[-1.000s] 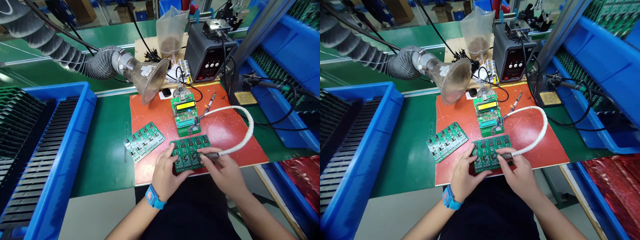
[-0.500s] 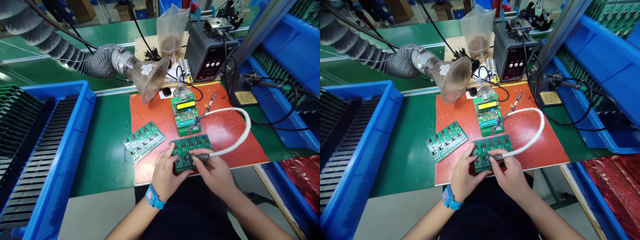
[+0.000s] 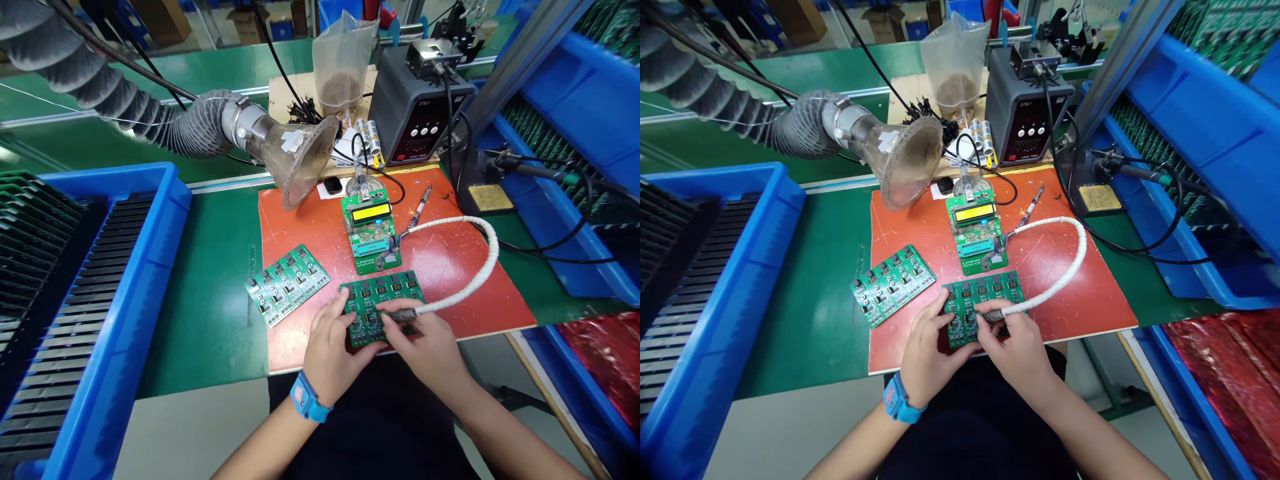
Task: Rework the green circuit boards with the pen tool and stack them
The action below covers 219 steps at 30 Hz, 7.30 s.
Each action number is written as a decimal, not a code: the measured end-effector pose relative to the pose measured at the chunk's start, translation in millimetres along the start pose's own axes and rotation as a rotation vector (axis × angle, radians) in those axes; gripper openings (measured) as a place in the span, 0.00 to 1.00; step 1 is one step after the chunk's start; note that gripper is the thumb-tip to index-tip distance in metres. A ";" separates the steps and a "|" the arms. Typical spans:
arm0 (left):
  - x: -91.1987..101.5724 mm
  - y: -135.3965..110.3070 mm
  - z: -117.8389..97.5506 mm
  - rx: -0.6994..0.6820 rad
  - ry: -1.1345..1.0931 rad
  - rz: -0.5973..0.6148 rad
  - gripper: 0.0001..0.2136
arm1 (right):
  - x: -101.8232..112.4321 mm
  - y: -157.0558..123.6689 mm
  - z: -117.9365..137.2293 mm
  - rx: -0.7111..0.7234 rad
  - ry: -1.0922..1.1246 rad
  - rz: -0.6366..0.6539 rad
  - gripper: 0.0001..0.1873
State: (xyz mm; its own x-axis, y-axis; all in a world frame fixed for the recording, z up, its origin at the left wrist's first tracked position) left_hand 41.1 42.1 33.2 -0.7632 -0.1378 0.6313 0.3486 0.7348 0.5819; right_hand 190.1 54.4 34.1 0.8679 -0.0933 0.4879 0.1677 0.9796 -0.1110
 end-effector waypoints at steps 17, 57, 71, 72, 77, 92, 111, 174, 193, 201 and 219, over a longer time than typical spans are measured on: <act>-0.7 -0.4 0.5 0.014 0.005 0.012 0.24 | -0.2 -0.2 -2.1 0.003 -0.018 0.033 0.06; 1.0 1.1 -1.8 -0.009 0.028 0.000 0.24 | 0.6 1.5 2.7 0.006 -0.004 0.031 0.04; 1.1 1.7 -2.3 -0.010 0.034 0.001 0.24 | 0.0 2.7 0.4 -0.003 -0.003 0.028 0.04; 1.1 1.6 -2.2 -0.008 0.033 0.001 0.24 | -0.1 2.9 0.6 0.000 -0.003 0.028 0.04; 1.6 1.7 -2.5 -0.008 0.026 0.000 0.24 | -0.2 1.6 -0.4 0.000 0.002 0.033 0.04; 1.7 -2.3 -0.2 0.022 0.044 -0.001 0.24 | 0.8 -2.6 -7.4 -0.023 0.053 0.061 0.05; 1.5 -1.3 -0.6 0.005 0.045 -0.008 0.18 | -21.8 -8.6 12.7 0.092 0.007 0.091 0.06; 0.9 -0.8 -1.3 0.001 0.071 0.016 0.17 | -19.4 -4.6 17.9 0.115 0.053 0.061 0.05; 0.0 -1.2 -1.5 -0.005 0.082 0.025 0.18 | -20.9 -5.9 16.4 0.123 0.066 0.071 0.05; -1.9 1.4 -2.1 0.009 0.110 0.069 0.28 | -20.6 -4.1 17.9 0.116 0.074 0.076 0.05; -10.3 17.1 19.5 -0.068 0.010 0.341 0.42 | -19.5 -5.3 22.6 0.162 0.081 0.052 0.05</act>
State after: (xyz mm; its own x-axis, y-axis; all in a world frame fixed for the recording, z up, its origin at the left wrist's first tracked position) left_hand 44.3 69.0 26.7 -0.5913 0.1006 0.8002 0.6182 0.6937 0.3696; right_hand 161.7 55.0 44.7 0.9095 -0.0492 0.4128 0.0498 0.9987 0.0094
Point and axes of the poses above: each hand's wrist, its own y-axis towards the middle knuckle, its own x-axis out of the back of the hand, z = x × y, the point moved 10 cm from there along y, towards the middle knuckle, and after that the axes turned 13 degrees about -x, right-handed, at the moved point
